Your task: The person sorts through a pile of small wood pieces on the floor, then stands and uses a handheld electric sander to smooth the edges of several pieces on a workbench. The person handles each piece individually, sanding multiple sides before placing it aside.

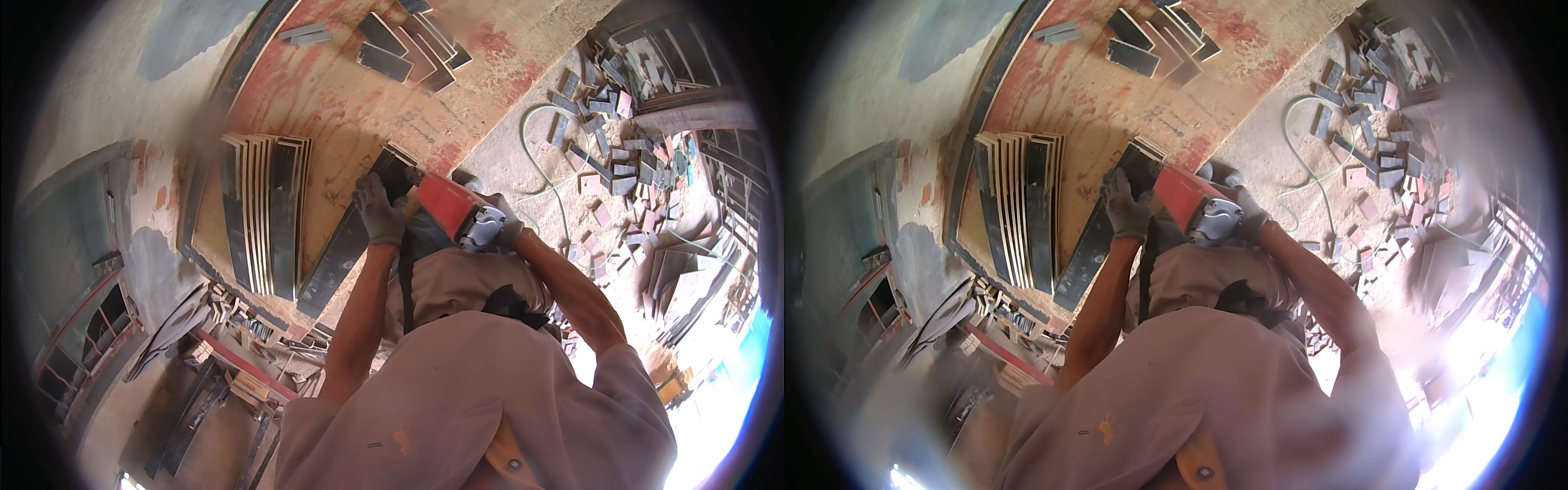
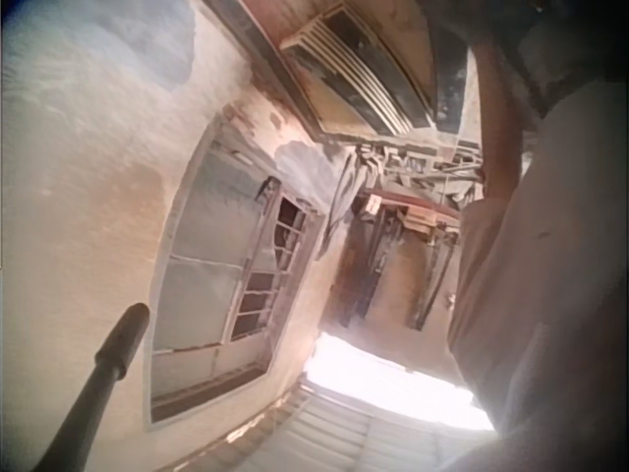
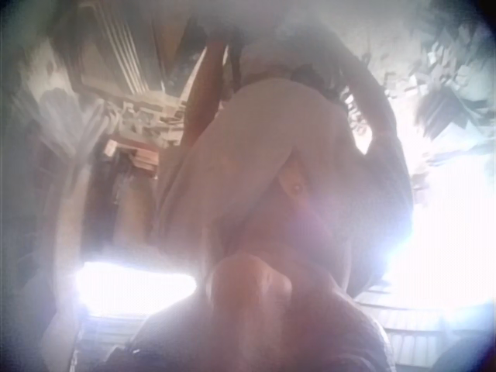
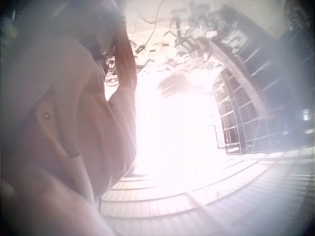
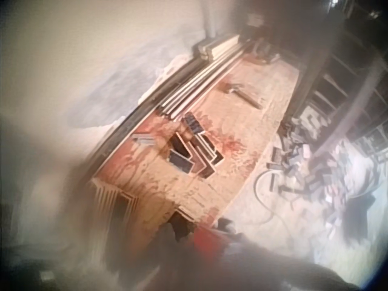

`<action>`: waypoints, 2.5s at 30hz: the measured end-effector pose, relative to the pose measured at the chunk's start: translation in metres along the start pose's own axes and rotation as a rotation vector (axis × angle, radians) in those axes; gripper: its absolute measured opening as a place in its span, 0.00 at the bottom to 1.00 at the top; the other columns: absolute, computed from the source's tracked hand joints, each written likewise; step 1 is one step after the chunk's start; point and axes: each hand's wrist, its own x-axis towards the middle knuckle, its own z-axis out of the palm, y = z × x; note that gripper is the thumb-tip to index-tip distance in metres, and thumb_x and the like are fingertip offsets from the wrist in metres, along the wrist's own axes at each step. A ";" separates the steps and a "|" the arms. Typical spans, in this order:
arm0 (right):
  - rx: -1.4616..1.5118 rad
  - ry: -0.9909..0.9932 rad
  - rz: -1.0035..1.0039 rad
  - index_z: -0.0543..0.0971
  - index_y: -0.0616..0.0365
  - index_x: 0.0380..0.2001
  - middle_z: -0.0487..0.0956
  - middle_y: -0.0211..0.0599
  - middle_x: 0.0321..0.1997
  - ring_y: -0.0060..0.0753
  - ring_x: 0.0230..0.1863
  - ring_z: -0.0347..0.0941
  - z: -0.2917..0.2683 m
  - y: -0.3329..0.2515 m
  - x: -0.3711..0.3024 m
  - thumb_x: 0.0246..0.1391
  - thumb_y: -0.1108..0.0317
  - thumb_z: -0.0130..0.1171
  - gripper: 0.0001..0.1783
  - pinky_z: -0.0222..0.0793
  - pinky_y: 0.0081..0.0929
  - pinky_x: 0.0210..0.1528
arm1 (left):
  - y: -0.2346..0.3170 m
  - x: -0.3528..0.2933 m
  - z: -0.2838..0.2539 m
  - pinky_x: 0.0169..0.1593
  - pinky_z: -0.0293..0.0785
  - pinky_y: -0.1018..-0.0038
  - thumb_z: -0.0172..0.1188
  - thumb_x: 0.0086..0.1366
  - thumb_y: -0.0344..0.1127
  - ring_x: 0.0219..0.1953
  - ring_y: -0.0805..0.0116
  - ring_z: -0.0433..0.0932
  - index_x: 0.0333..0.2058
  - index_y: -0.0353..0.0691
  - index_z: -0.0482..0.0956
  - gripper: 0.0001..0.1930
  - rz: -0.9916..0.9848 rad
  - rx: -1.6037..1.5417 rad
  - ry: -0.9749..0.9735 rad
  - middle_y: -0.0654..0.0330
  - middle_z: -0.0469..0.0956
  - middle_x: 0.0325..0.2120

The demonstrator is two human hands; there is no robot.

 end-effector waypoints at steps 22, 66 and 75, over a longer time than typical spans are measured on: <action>0.054 -0.075 -0.169 0.71 0.55 0.66 0.81 0.36 0.57 0.28 0.51 0.78 0.000 0.035 0.012 0.67 0.63 0.46 0.25 0.73 0.31 0.55 | -0.007 -0.008 -0.013 0.73 0.52 0.51 0.75 0.48 0.38 0.71 0.40 0.59 0.65 0.31 0.65 0.46 0.047 -0.166 0.138 0.40 0.64 0.66; -0.303 0.050 0.141 0.74 0.46 0.52 0.78 0.32 0.50 0.34 0.47 0.74 -0.053 0.041 -0.086 0.56 0.50 0.58 0.23 0.77 0.33 0.43 | -0.191 0.061 -0.112 0.63 0.67 0.52 0.64 0.60 0.51 0.63 0.43 0.68 0.68 0.39 0.64 0.40 -0.306 0.423 0.317 0.43 0.67 0.64; -1.507 0.162 -0.113 0.82 0.48 0.43 0.83 0.35 0.43 0.46 0.47 0.77 -0.054 0.105 -0.149 0.49 0.54 0.62 0.19 0.69 0.44 0.54 | -0.107 0.092 -0.060 0.66 0.64 0.53 0.51 0.72 0.42 0.64 0.47 0.69 0.66 0.37 0.67 0.27 0.044 0.209 0.345 0.49 0.69 0.64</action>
